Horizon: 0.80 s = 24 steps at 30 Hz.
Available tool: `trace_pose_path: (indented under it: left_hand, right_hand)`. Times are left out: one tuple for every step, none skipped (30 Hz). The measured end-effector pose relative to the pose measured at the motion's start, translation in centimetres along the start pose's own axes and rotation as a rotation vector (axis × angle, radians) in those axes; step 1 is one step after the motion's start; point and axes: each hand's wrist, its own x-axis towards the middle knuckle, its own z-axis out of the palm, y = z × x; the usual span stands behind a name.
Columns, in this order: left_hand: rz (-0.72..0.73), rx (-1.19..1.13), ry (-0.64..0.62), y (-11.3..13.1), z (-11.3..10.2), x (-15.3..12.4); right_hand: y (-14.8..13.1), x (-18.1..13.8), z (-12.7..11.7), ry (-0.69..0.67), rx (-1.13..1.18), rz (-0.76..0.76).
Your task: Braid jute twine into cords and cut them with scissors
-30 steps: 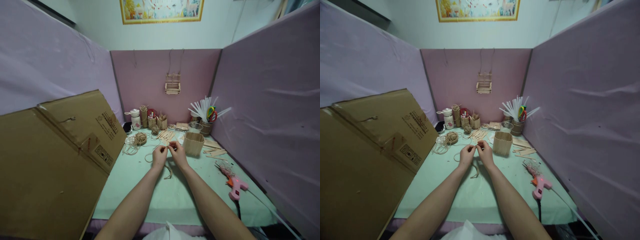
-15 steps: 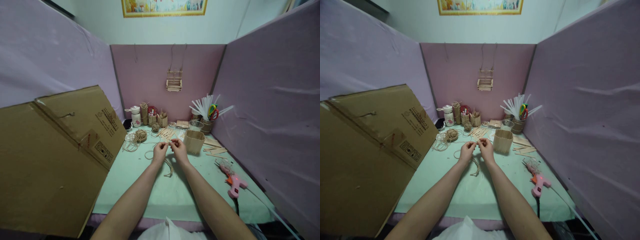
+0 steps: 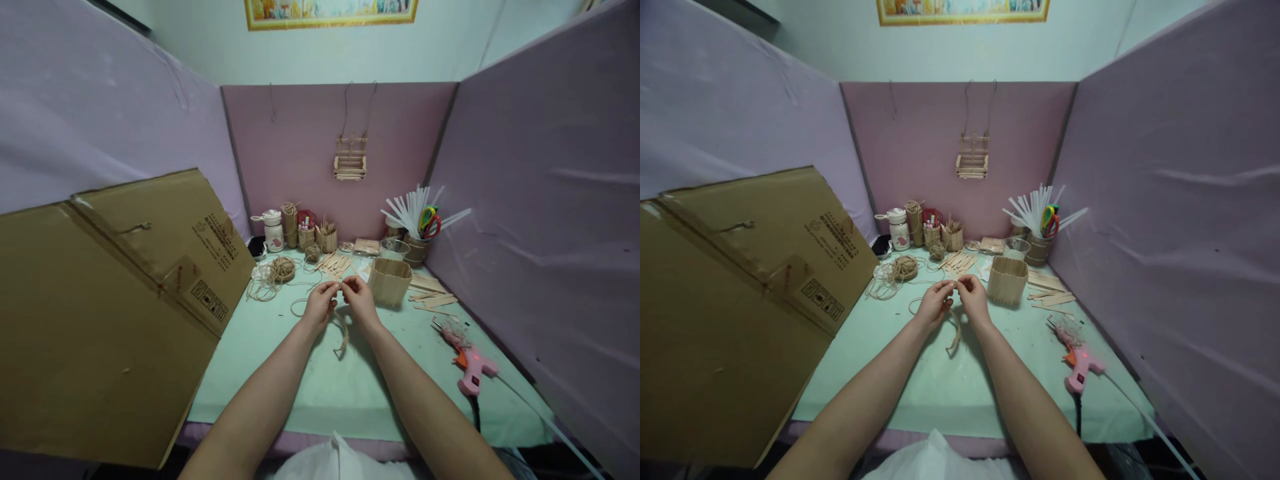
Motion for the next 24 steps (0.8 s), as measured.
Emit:
trace_pose_path:
  left_hand:
    - [0.014, 0.019, 0.018, -0.02, 0.03, -0.01]
    - [0.029, 0.043, 0.038, -0.05, 0.06, -0.02]
    - [0.043, 0.069, 0.057, -0.09, 0.08, -0.01]
    - [0.055, 0.094, 0.074, -0.15, 0.07, 0.02]
    - [0.065, 0.118, 0.089, -0.22, 0.04, 0.07]
    - [0.075, 0.142, 0.101, -0.31, -0.01, 0.15]
    - [0.086, 0.169, 0.107, -0.41, -0.08, 0.23]
    - [0.106, 0.198, 0.111, -0.51, -0.16, 0.32]
    - [0.14, 0.232, 0.111, -0.61, -0.24, 0.4]
    - [0.185, 0.271, 0.111, -0.69, -0.31, 0.46]
    - [0.235, 0.313, 0.115, -0.77, -0.36, 0.49]
    - [0.28, 0.354, 0.124, -0.82, -0.4, 0.51]
    - [0.314, 0.387, 0.138, -0.86, -0.41, 0.5]
    - [0.329, 0.41, 0.152, -0.89, -0.4, 0.48]
    - [0.324, 0.419, 0.164, -0.9, -0.36, 0.44]
    - [0.302, 0.414, 0.175, -0.9, -0.31, 0.4]
    - [0.27, 0.396, 0.183, -0.9, -0.25, 0.36]
    - [0.232, 0.368, 0.188, -0.88, -0.18, 0.31]
    - [0.189, 0.329, 0.193, -0.83, -0.12, 0.28]
    - [0.143, 0.278, 0.195, -0.77, -0.07, 0.25]
    - [0.093, 0.215, 0.191, -0.67, -0.04, 0.24]
    - [0.037, 0.141, 0.179, -0.55, -0.05, 0.25]
    - [-0.031, 0.063, 0.157, -0.42, -0.08, 0.27]
    - [-0.109, -0.012, 0.125, -0.28, -0.15, 0.31]
  right_hand:
    - [0.0, -0.01, 0.0, -0.004, -0.035, -0.032]
    - [0.01, -0.02, 0.0, -0.006, -0.07, -0.062]
    - [0.03, -0.03, 0.0, -0.006, -0.101, -0.087]
    - [0.05, -0.03, -0.01, -0.006, -0.126, -0.104]
    - [0.07, -0.03, -0.02, -0.007, -0.145, -0.114]
    - [0.08, -0.02, -0.04, -0.008, -0.156, -0.116]
    - [0.08, -0.01, -0.08, -0.008, -0.163, -0.11]
    - [0.07, 0.0, -0.12, -0.007, -0.167, -0.102]
    - [0.04, 0.02, -0.17, -0.006, -0.17, -0.096]
    - [0.0, 0.03, -0.23, -0.005, -0.175, -0.093]
    - [-0.04, 0.04, -0.28, -0.003, -0.181, -0.094]
    - [-0.08, 0.05, -0.33, -0.001, -0.19, -0.098]
    - [-0.11, 0.06, -0.37, -0.001, -0.201, -0.104]
    - [-0.12, 0.07, -0.4, 0.0, -0.213, -0.11]
    - [-0.14, 0.06, -0.41, 0.001, -0.225, -0.116]
    - [-0.14, 0.04, -0.4, 0.003, -0.238, -0.122]
    - [-0.15, 0.01, -0.38, 0.007, -0.251, -0.131]
    - [-0.15, -0.04, -0.34, 0.011, -0.262, -0.142]
    - [-0.17, -0.09, -0.28, 0.014, -0.272, -0.156]
    - [-0.19, -0.16, -0.22, 0.015, -0.283, -0.173]
    - [-0.22, -0.23, -0.15, 0.012, -0.294, -0.193]
    - [-0.24, -0.29, -0.08, 0.008, -0.304, -0.215]
    - [-0.25, -0.35, -0.01, 0.003, -0.311, -0.237]
    - [-0.24, -0.39, 0.05, -0.005, -0.316, -0.255]
